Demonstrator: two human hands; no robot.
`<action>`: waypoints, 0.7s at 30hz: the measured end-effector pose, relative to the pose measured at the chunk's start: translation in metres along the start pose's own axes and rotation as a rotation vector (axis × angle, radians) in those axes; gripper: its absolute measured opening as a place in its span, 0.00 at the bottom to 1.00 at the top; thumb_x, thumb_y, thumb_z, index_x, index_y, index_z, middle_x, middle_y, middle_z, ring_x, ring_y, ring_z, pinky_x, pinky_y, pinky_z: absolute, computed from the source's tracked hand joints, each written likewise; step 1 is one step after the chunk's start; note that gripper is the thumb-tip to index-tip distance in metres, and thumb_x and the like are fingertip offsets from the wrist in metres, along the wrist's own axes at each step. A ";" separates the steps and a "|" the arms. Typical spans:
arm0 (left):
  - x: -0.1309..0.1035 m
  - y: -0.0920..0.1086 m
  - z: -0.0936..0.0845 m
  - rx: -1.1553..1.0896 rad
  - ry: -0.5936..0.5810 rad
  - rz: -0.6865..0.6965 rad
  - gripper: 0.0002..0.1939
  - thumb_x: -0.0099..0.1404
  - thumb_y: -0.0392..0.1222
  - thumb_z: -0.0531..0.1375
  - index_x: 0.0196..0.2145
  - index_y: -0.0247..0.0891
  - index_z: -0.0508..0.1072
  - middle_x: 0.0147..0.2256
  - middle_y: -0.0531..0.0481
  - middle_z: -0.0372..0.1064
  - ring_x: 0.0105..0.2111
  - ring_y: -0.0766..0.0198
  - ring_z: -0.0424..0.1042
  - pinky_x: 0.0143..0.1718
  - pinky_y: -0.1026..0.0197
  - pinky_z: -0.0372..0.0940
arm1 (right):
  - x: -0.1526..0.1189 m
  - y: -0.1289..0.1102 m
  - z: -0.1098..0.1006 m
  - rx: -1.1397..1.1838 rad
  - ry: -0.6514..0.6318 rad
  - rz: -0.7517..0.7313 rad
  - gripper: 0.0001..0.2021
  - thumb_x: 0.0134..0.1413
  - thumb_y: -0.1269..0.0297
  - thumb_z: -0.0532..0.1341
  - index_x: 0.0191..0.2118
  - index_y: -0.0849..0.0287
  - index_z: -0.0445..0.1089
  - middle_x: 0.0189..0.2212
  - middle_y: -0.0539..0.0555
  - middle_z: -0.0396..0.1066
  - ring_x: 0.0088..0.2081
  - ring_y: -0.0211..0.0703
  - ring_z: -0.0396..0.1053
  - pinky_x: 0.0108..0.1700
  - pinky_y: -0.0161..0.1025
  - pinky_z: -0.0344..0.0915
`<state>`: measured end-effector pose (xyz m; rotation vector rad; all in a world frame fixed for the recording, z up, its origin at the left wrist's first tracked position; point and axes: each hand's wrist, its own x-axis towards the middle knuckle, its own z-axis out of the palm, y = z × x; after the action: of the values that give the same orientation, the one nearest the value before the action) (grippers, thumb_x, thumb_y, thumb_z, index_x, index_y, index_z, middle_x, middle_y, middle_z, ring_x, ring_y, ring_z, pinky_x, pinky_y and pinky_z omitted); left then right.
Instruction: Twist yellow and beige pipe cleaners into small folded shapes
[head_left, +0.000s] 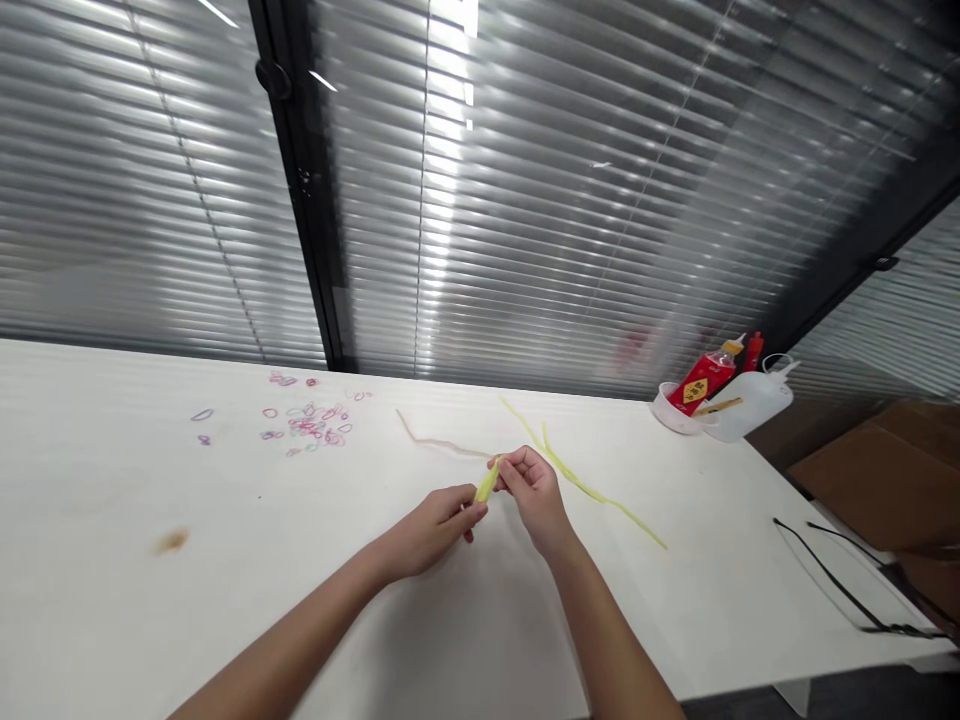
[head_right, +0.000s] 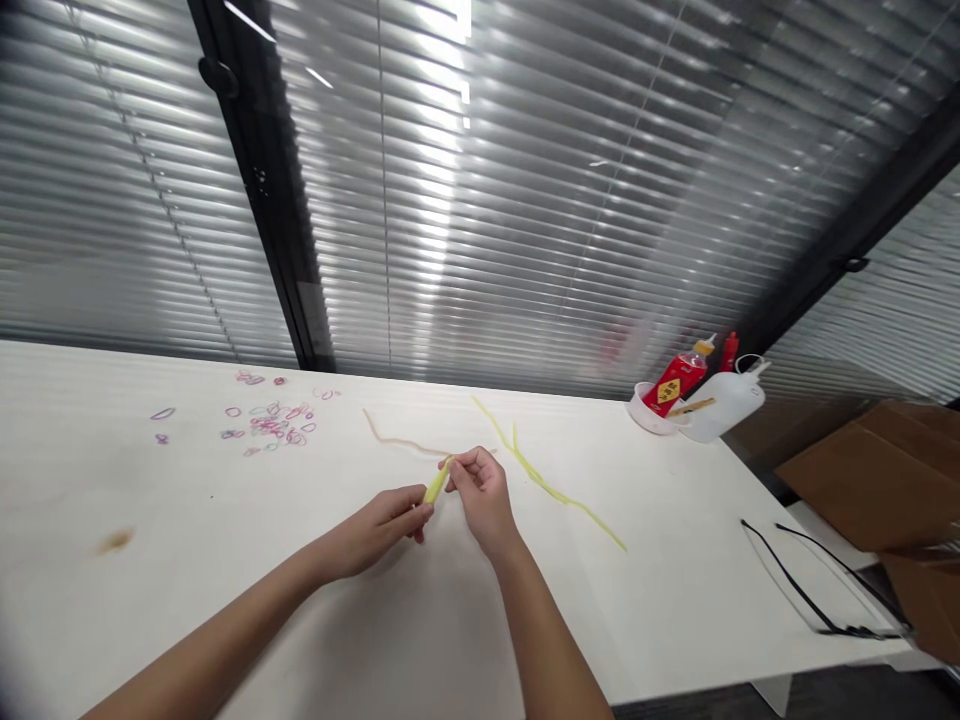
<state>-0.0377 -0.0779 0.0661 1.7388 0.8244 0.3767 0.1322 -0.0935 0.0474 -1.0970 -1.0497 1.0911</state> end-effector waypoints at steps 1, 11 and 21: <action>0.000 0.000 0.000 -0.002 0.002 -0.004 0.20 0.64 0.56 0.46 0.29 0.36 0.62 0.30 0.49 0.64 0.32 0.61 0.65 0.34 0.62 0.58 | 0.000 0.000 0.000 -0.004 0.003 -0.004 0.11 0.51 0.59 0.60 0.30 0.62 0.62 0.35 0.56 0.70 0.27 0.33 0.62 0.35 0.36 0.63; 0.003 0.000 0.001 0.033 0.042 -0.017 0.17 0.64 0.50 0.47 0.26 0.36 0.65 0.27 0.50 0.69 0.29 0.62 0.66 0.34 0.63 0.57 | -0.001 0.000 0.005 -0.042 0.041 -0.011 0.10 0.51 0.60 0.60 0.30 0.62 0.61 0.33 0.55 0.71 0.28 0.34 0.64 0.34 0.36 0.64; 0.006 -0.013 -0.003 0.303 0.191 0.024 0.18 0.65 0.48 0.46 0.24 0.37 0.65 0.25 0.48 0.66 0.26 0.61 0.63 0.29 0.62 0.52 | 0.009 0.008 -0.009 -0.224 0.069 0.045 0.14 0.51 0.55 0.59 0.34 0.62 0.65 0.34 0.55 0.70 0.29 0.36 0.65 0.35 0.36 0.63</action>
<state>-0.0394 -0.0700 0.0537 2.0169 1.0405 0.4574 0.1417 -0.0848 0.0393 -1.3334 -1.1158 0.9805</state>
